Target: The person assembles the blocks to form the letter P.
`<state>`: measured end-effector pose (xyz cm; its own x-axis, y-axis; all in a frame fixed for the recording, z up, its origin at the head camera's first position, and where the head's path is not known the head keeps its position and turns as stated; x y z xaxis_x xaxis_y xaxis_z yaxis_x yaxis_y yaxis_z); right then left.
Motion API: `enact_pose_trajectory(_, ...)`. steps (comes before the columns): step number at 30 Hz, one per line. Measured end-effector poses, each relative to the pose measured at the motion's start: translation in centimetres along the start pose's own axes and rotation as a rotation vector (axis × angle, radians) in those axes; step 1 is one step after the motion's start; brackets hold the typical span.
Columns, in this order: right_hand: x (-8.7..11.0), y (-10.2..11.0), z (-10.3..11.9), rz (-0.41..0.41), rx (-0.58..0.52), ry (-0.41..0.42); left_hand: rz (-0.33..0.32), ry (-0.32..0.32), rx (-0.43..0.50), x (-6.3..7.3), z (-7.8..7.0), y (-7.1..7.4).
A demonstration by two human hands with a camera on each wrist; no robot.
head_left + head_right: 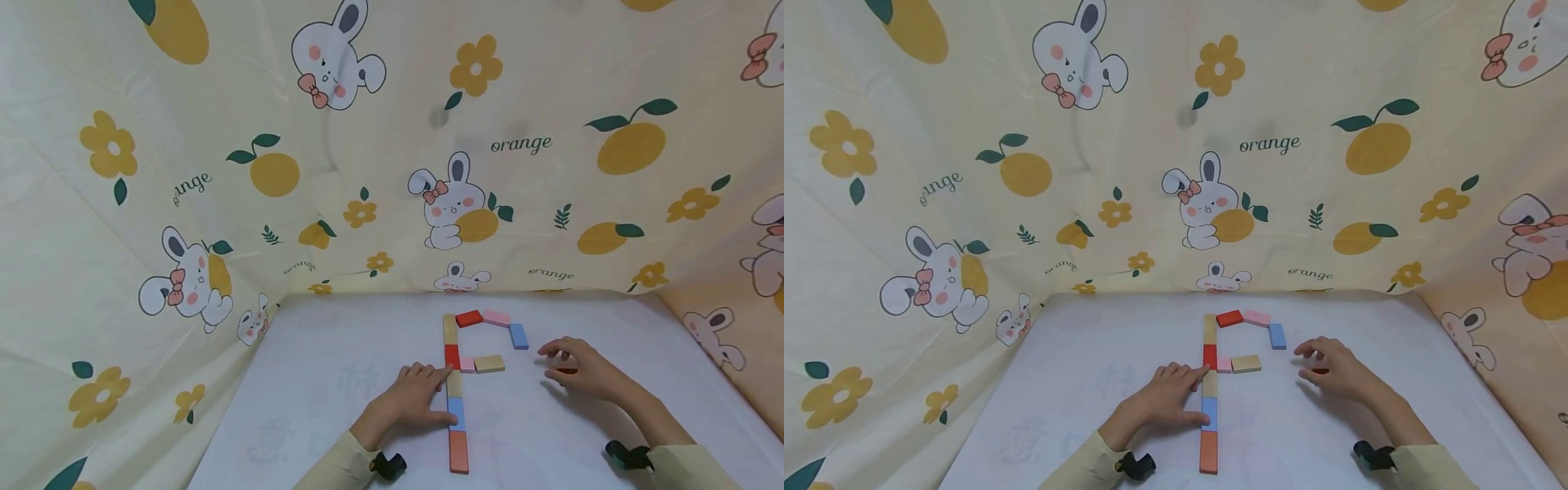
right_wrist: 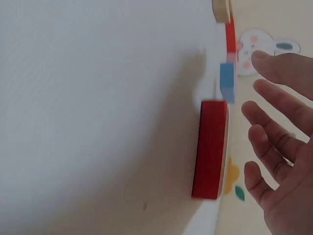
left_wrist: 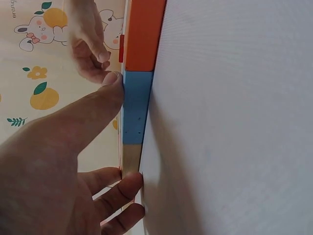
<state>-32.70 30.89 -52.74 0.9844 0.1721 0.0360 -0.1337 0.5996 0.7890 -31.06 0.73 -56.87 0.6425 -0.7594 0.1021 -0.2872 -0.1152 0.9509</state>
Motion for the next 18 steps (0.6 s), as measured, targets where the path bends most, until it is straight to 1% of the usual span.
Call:
enact_pose_trajectory(4, 0.5, 0.4, -1.2, -0.001, 0.016, -0.013, -0.004, -0.005, -0.003, -0.1, 0.1, -0.1)
enact_pose_trajectory(11, 1.1, 0.7, -3.4, 0.013, 0.047, -0.069, -0.004, -0.006, -0.009, 0.0, 0.0, 0.0)
enact_pose_trajectory(18, 1.5, 1.2, -4.6, -0.009, 0.067, -0.126, -0.001, 0.004, -0.016, 0.1, -0.1, 0.1)
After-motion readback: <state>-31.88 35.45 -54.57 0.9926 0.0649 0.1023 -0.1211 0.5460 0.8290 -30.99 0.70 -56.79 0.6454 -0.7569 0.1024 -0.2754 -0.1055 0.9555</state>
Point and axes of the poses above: each hand's wrist, its own x-axis away from the middle knuckle, its own y-axis out of the back of the hand, z = x × y, the point moved 10 cm from there along -x, towards the middle knuckle, and after that the axes turned 12 degrees about -y, right-handed, at the moved point
